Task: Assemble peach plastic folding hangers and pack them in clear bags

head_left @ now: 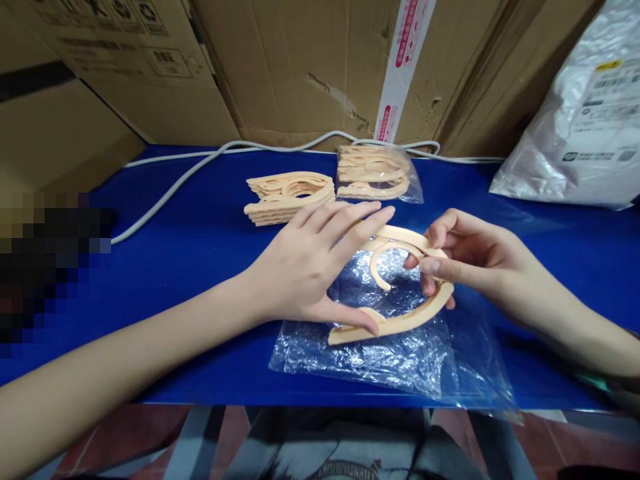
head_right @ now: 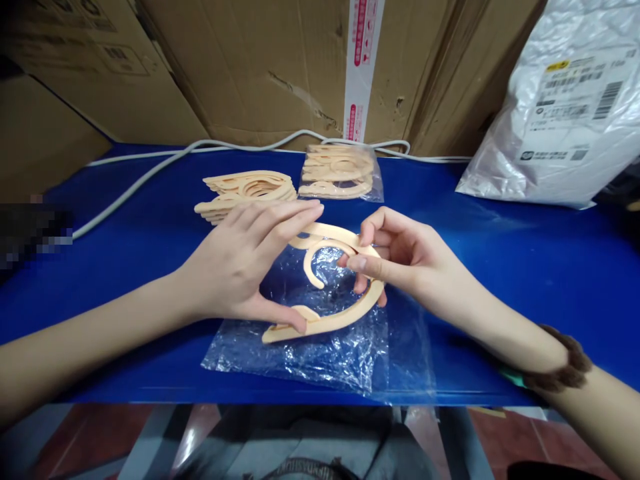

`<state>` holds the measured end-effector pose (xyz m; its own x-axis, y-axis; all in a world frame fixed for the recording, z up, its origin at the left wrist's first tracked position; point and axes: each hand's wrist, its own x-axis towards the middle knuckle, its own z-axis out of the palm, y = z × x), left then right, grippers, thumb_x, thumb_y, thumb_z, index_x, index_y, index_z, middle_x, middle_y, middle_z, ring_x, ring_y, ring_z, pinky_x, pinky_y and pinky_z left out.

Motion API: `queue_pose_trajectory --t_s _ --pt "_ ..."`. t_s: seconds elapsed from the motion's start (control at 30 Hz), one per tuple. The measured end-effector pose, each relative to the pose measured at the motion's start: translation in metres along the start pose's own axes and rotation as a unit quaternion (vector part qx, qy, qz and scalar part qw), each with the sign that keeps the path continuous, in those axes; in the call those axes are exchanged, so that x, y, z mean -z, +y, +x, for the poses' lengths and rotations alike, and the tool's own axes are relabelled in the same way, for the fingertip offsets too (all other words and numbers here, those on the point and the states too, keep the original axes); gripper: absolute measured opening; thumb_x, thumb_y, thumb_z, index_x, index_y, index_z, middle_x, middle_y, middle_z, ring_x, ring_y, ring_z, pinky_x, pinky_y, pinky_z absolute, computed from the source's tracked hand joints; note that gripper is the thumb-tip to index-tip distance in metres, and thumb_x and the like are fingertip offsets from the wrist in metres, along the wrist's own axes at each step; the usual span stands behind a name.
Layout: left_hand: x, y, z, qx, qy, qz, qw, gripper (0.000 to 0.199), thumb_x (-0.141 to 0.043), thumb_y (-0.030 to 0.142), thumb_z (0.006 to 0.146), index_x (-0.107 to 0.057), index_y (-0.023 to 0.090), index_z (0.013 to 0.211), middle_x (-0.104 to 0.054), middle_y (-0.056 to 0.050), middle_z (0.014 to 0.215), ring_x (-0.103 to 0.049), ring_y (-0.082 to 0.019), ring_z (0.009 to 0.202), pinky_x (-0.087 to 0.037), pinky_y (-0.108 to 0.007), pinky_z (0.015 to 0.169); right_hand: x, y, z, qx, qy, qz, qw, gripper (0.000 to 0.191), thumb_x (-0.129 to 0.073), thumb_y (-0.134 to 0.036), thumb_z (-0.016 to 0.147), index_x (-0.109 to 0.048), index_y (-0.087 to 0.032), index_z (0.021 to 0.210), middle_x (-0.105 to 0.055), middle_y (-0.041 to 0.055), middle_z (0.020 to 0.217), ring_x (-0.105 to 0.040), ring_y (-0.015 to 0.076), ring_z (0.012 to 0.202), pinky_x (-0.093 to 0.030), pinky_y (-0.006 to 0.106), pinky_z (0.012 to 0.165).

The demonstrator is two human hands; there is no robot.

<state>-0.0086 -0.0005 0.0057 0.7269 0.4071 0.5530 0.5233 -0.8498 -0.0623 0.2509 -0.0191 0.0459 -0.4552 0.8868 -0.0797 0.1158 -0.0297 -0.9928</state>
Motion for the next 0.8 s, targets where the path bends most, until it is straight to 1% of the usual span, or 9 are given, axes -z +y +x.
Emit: queue_pose_trajectory --t_s 0.17,0.23,0.33,0.4,0.47,0.53,0.7,0.77,0.8 --pt "0.005 0.009 0.0 0.011 -0.031 -0.028 0.999 0.115 -0.055 0.092 0.079 -0.036 0.011 0.159 -0.044 -0.022 0.162 -0.032 -0.041 0.156 -0.015 -0.059 0.131 0.001 0.002 0.001 -0.002 0.006 0.005 1.0 0.035 -0.084 -0.033 0.082 -0.053 -0.024 0.095 -0.073 -0.0027 0.076 -0.071 0.0136 0.063 -0.054 0.019 0.045" --pt "0.008 0.01 0.0 0.014 -0.055 -0.036 0.998 0.114 -0.059 0.09 0.078 -0.034 0.013 0.16 -0.04 -0.021 0.165 -0.029 -0.04 0.157 -0.012 -0.061 0.131 0.002 0.001 0.001 -0.005 0.006 0.006 1.0 0.035 -0.083 -0.032 0.083 -0.054 -0.025 0.101 -0.074 -0.0032 0.079 -0.072 0.014 0.063 -0.053 0.02 0.044" --pt "0.011 0.011 0.0 0.024 -0.079 -0.032 0.996 0.098 -0.066 0.07 0.086 -0.034 0.015 0.16 -0.037 -0.02 0.167 -0.031 -0.04 0.156 -0.015 -0.063 0.13 0.005 0.0 0.0 -0.013 0.024 -0.004 1.0 0.037 -0.083 -0.033 0.083 -0.058 -0.025 0.109 -0.075 -0.0029 0.082 -0.073 0.015 0.064 -0.052 0.02 0.043" --pt "0.011 0.011 0.0 0.028 -0.08 -0.017 0.996 0.082 -0.064 0.052 0.092 -0.035 0.014 0.159 -0.038 -0.019 0.167 -0.035 -0.039 0.155 -0.018 -0.063 0.129 0.008 0.001 0.0 -0.012 0.045 -0.014 0.999 0.037 -0.083 -0.035 0.083 -0.062 -0.024 0.111 -0.076 -0.0023 0.081 -0.073 0.0154 0.063 -0.049 0.02 0.041" --pt "0.008 0.01 0.0 0.031 -0.073 -0.002 0.997 0.071 -0.058 0.042 0.097 -0.037 0.013 0.158 -0.043 -0.019 0.164 -0.041 -0.038 0.151 -0.022 -0.063 0.128 0.01 0.002 0.0 -0.009 0.058 -0.02 0.998 0.036 -0.083 -0.036 0.083 -0.064 -0.024 0.111 -0.075 -0.0019 0.079 -0.072 0.0157 0.063 -0.047 0.02 0.04" --pt "0.006 0.007 0.0 0.028 -0.064 0.01 0.997 0.065 -0.054 0.04 0.101 -0.039 0.012 0.158 -0.048 -0.019 0.161 -0.047 -0.036 0.146 -0.026 -0.06 0.127 0.011 0.004 0.0 -0.008 0.062 -0.023 0.998 0.037 -0.083 -0.038 0.083 -0.065 -0.023 0.111 -0.075 -0.002 0.076 -0.073 0.0159 0.063 -0.047 0.02 0.04" --pt "0.005 -0.001 -0.001 0.003 -0.036 0.03 0.999 0.065 -0.055 0.051 0.103 -0.045 0.014 0.155 -0.057 -0.017 0.154 -0.055 -0.032 0.139 -0.033 -0.052 0.124 0.012 0.005 0.002 -0.003 0.056 -0.056 0.997 0.038 -0.081 -0.043 0.084 -0.063 -0.024 0.112 -0.075 -0.0019 0.078 -0.073 0.0159 0.064 -0.049 0.02 0.042" --pt "0.006 -0.002 -0.001 0.0 -0.026 0.029 0.999 0.065 -0.058 0.053 0.102 -0.047 0.013 0.153 -0.06 -0.017 0.15 -0.057 -0.031 0.135 -0.038 -0.049 0.119 0.013 0.005 0.001 0.024 0.052 -0.102 0.993 0.034 -0.078 -0.044 0.088 -0.063 -0.024 0.112 -0.077 -0.0001 0.086 -0.074 0.0165 0.071 -0.057 0.023 0.052" --pt "0.006 -0.002 -0.002 0.001 -0.019 0.028 0.999 0.065 -0.059 0.052 0.101 -0.048 0.013 0.152 -0.062 -0.017 0.148 -0.058 -0.032 0.134 -0.04 -0.048 0.117 0.014 0.004 0.0 0.051 0.053 -0.144 0.987 0.033 -0.076 -0.045 0.089 -0.063 -0.024 0.113 -0.077 0.0015 0.094 -0.075 0.0174 0.079 -0.061 0.026 0.061"
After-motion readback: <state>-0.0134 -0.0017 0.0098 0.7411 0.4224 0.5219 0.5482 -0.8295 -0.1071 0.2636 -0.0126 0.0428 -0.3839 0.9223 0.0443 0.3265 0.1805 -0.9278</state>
